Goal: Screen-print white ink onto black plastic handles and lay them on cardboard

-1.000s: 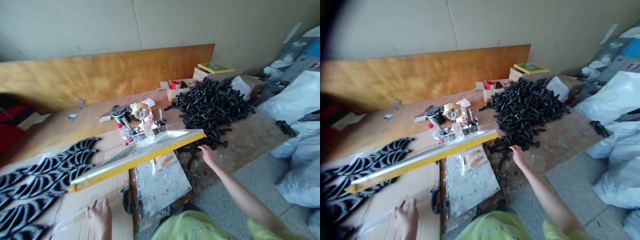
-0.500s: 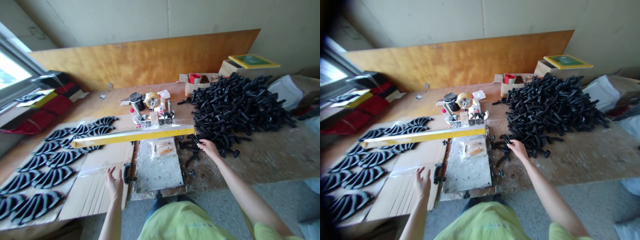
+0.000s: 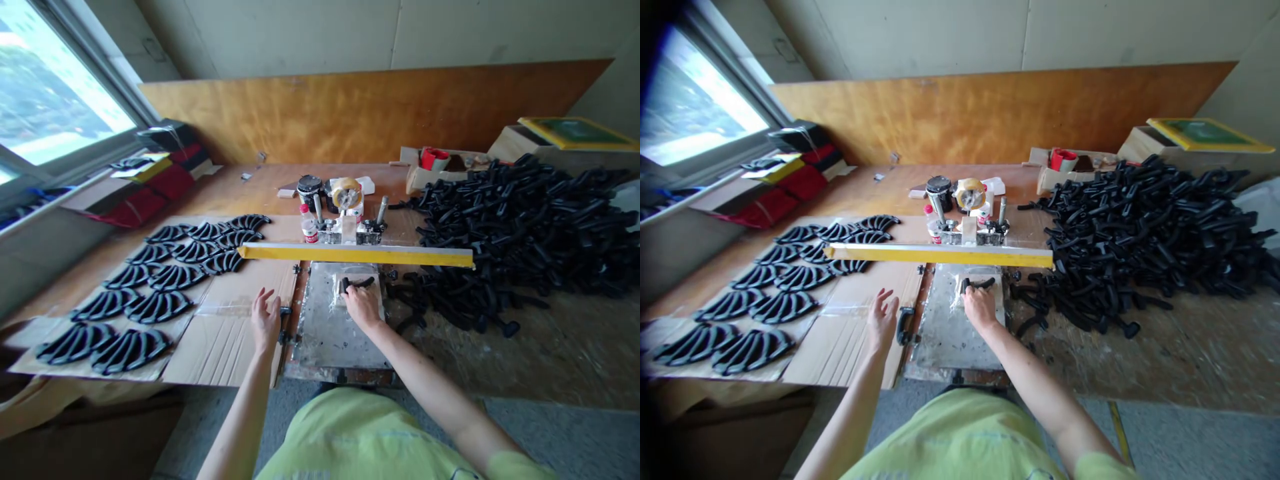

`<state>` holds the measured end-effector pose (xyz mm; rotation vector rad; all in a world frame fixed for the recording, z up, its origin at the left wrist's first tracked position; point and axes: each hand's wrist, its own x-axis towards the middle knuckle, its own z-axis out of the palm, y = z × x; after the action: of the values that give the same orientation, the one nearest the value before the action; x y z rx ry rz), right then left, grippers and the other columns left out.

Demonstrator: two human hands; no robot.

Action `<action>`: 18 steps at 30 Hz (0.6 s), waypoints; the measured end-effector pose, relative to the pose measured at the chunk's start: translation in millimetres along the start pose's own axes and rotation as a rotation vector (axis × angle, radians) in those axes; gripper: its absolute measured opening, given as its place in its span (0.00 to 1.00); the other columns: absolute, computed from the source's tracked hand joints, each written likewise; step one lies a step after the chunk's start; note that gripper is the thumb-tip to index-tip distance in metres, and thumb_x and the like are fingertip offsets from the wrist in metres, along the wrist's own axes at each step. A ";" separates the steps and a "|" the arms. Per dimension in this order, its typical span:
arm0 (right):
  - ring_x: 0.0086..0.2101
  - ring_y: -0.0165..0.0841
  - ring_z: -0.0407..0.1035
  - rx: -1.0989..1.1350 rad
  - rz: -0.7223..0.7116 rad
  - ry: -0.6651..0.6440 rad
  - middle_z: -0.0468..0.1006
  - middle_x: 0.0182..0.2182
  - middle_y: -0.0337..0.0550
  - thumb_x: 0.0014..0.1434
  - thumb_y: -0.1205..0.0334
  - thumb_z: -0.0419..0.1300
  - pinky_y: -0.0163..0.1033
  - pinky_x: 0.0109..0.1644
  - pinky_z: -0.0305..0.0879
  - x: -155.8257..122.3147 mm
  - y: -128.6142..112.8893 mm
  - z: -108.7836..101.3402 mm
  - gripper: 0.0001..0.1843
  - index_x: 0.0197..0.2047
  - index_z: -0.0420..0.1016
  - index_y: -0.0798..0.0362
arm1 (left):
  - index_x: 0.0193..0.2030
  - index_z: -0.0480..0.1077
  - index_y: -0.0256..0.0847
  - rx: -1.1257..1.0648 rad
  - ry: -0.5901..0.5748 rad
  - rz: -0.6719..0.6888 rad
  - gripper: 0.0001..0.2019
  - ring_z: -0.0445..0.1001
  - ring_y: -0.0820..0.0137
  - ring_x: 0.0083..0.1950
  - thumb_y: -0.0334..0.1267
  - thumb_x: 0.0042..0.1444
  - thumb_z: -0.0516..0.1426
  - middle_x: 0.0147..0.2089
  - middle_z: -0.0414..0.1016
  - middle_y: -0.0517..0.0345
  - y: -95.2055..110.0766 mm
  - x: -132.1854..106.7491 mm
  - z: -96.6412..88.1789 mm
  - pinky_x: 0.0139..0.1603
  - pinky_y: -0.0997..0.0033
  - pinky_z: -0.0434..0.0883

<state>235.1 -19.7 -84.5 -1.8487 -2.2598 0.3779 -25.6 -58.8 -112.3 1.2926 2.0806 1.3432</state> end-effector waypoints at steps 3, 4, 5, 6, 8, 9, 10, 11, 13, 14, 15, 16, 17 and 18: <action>0.43 0.39 0.72 0.070 -0.102 -0.014 0.80 0.39 0.50 0.67 0.57 0.49 0.39 0.47 0.63 -0.6 10.4 -0.2 0.17 0.44 0.78 0.53 | 0.48 0.71 0.40 -0.030 -0.030 -0.021 0.17 0.65 0.61 0.62 0.47 0.58 0.54 0.63 0.65 0.46 0.5 3.4 -3.3 0.59 0.61 0.66; 0.46 0.39 0.70 0.095 -0.130 0.009 0.80 0.43 0.48 0.67 0.57 0.49 0.40 0.51 0.61 0.0 16.8 -2.6 0.17 0.46 0.78 0.51 | 0.48 0.72 0.40 -0.054 -0.030 -0.033 0.17 0.66 0.61 0.62 0.47 0.58 0.54 0.62 0.66 0.46 3.6 6.0 -4.3 0.58 0.61 0.67; 0.50 0.39 0.67 0.111 -0.156 0.039 0.78 0.47 0.47 0.66 0.58 0.50 0.42 0.55 0.59 1.0 23.2 -4.8 0.16 0.49 0.77 0.50 | 0.48 0.72 0.39 -0.084 -0.030 -0.046 0.17 0.67 0.61 0.60 0.47 0.57 0.55 0.60 0.68 0.46 9.3 9.5 -4.9 0.57 0.61 0.68; 0.55 0.39 0.63 0.118 -0.186 0.064 0.76 0.52 0.45 0.66 0.59 0.51 0.43 0.59 0.55 2.3 29.2 -6.1 0.17 0.53 0.75 0.50 | 0.48 0.72 0.39 -0.117 -0.029 -0.053 0.17 0.69 0.61 0.59 0.47 0.57 0.55 0.58 0.70 0.46 17.8 14.1 -4.8 0.56 0.62 0.69; 0.61 0.40 0.55 0.115 -0.250 0.055 0.69 0.60 0.42 0.64 0.60 0.54 0.47 0.64 0.48 5.0 37.3 -4.6 0.20 0.58 0.70 0.48 | 0.48 0.72 0.39 -0.211 -0.031 -0.052 0.18 0.72 0.64 0.53 0.48 0.56 0.56 0.51 0.74 0.48 43.2 25.8 -2.5 0.53 0.63 0.70; 0.63 0.41 0.52 0.115 -0.275 0.031 0.66 0.61 0.41 0.64 0.60 0.54 0.49 0.65 0.46 5.9 39.1 -1.9 0.21 0.60 0.69 0.47 | 0.48 0.72 0.38 -0.277 -0.038 -0.041 0.19 0.74 0.66 0.49 0.49 0.56 0.56 0.46 0.76 0.50 59.6 32.3 -0.3 0.51 0.65 0.71; 0.64 0.40 0.51 0.117 -0.293 0.004 0.66 0.62 0.41 0.64 0.60 0.54 0.51 0.66 0.44 6.5 39.3 1.6 0.22 0.61 0.67 0.47 | 0.48 0.71 0.38 -0.357 -0.054 -0.029 0.19 0.75 0.68 0.43 0.49 0.56 0.56 0.40 0.76 0.52 77.3 38.6 2.2 0.47 0.66 0.72; 0.64 0.40 0.51 0.121 -0.303 -0.019 0.66 0.62 0.41 0.64 0.60 0.53 0.52 0.66 0.43 6.7 38.3 5.4 0.22 0.62 0.66 0.46 | 0.47 0.71 0.37 -0.443 -0.080 -0.018 0.20 0.74 0.70 0.38 0.50 0.57 0.55 0.35 0.75 0.56 95.5 44.3 4.8 0.44 0.68 0.73; 0.64 0.39 0.51 0.131 -0.303 -0.033 0.66 0.61 0.41 0.65 0.60 0.53 0.53 0.66 0.43 6.7 34.8 10.9 0.22 0.62 0.66 0.45 | 0.47 0.71 0.36 -0.582 -0.165 -0.007 0.21 0.72 0.74 0.30 0.51 0.59 0.52 0.29 0.72 0.60 129.1 52.5 9.4 0.37 0.72 0.73; 0.64 0.39 0.51 0.139 -0.306 -0.039 0.66 0.61 0.41 0.65 0.60 0.53 0.53 0.66 0.43 6.7 33.7 11.6 0.22 0.61 0.66 0.45 | 0.47 0.71 0.36 -0.617 -0.210 -0.005 0.21 0.70 0.75 0.28 0.52 0.60 0.51 0.28 0.71 0.61 142.4 54.4 10.8 0.34 0.72 0.72; 0.64 0.39 0.52 0.151 -0.315 -0.055 0.66 0.61 0.41 0.64 0.60 0.53 0.53 0.66 0.44 6.8 34.1 10.7 0.21 0.61 0.67 0.45 | 0.48 0.71 0.36 -0.630 -0.245 -0.002 0.22 0.70 0.75 0.27 0.52 0.60 0.50 0.28 0.72 0.60 152.5 54.7 11.4 0.33 0.73 0.72; 0.63 0.39 0.53 0.168 -0.319 -0.075 0.67 0.61 0.41 0.64 0.59 0.54 0.52 0.66 0.45 7.1 36.8 8.0 0.21 0.60 0.69 0.45 | 0.47 0.72 0.35 -0.625 -0.268 0.008 0.23 0.71 0.74 0.28 0.53 0.60 0.49 0.31 0.73 0.58 158.8 53.5 10.9 0.33 0.73 0.72; 0.62 0.40 0.56 0.193 -0.292 -0.077 0.68 0.60 0.41 0.62 0.58 0.56 0.51 0.66 0.47 7.6 42.3 3.5 0.21 0.59 0.70 0.45 | 0.47 0.72 0.35 -0.616 -0.279 0.025 0.24 0.73 0.73 0.31 0.54 0.60 0.49 0.34 0.75 0.56 161.4 50.9 9.3 0.35 0.72 0.72; 0.60 0.40 0.59 0.221 -0.234 -0.057 0.70 0.58 0.42 0.61 0.57 0.58 0.50 0.65 0.51 8.3 50.8 -2.6 0.21 0.58 0.71 0.46 | 0.46 0.73 0.35 -0.614 -0.286 0.033 0.25 0.74 0.71 0.34 0.56 0.60 0.49 0.38 0.76 0.54 160.5 47.1 6.7 0.37 0.72 0.72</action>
<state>281.4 -1.8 -98.3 -1.4669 -2.3296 0.6185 35.2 5.9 29.5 1.1556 1.3112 1.5369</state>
